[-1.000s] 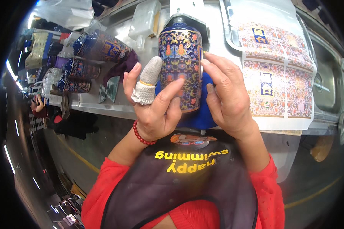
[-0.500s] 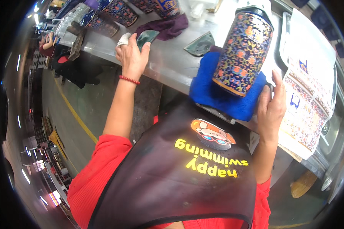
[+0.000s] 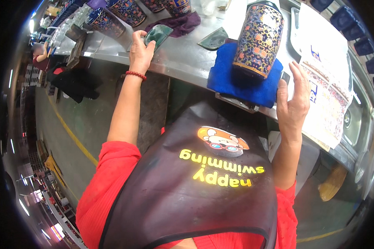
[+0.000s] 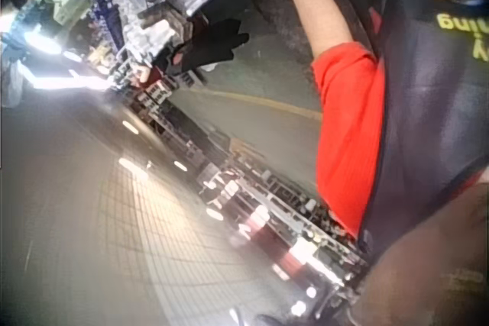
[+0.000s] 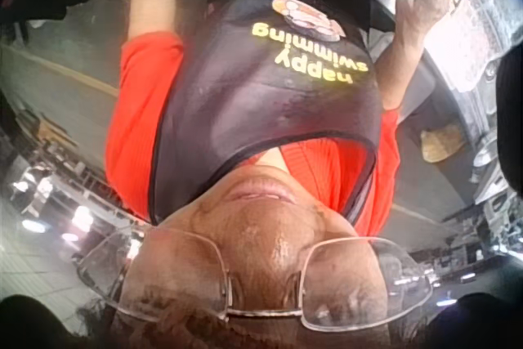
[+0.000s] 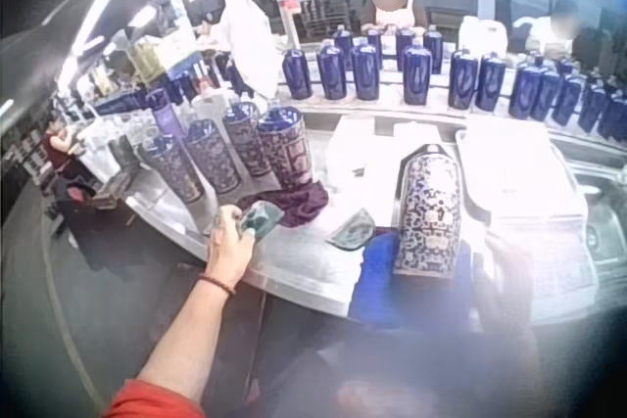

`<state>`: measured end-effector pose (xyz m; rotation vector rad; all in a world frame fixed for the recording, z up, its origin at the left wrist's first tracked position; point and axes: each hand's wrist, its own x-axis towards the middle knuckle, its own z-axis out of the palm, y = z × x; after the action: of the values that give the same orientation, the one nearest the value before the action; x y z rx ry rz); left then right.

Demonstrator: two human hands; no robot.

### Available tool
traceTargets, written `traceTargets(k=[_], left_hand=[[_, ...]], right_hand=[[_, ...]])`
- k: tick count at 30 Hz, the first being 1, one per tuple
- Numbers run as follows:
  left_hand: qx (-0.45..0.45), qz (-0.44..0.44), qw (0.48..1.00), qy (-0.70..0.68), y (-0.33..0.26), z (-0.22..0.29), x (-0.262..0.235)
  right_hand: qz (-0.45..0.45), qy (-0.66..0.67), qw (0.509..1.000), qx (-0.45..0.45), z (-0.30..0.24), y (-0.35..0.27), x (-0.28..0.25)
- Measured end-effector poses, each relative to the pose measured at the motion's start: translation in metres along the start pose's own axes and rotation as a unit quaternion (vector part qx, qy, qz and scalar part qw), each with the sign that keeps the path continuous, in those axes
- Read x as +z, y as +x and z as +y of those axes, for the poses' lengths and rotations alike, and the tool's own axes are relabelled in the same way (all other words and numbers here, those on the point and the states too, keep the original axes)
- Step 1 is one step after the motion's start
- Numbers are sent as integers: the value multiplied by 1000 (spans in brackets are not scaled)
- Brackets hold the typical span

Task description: The person applies decorative stickers to a blue cylindrical bottle, smoothing each sticker with a small tool and rotating the bottle to cover multiple sides. The person then places the finished bottle aside and picks up another blue bottle to repeat the process.

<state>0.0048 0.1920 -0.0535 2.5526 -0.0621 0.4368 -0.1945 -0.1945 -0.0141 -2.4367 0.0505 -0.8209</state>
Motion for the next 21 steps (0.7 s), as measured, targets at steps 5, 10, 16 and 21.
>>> traceTargets(k=[5, 10, 16, 21], left_hand=[[203, 60, 977, 26, -11, 57, 17], [313, -76, 943, 81, -20, 112, 62], [370, -78, 925, 29, -1, 103, 56], [177, 27, 981, 74, 11, 27, 2]], right_hand=[[16, 26, 999, -22, -22, 3, -2], [10, -6, 998, -63, -38, 9, -14], [-3, 13, 1000, -17, -30, 6, -20], [-1, 50, 998, -29, -24, 15, -20]])
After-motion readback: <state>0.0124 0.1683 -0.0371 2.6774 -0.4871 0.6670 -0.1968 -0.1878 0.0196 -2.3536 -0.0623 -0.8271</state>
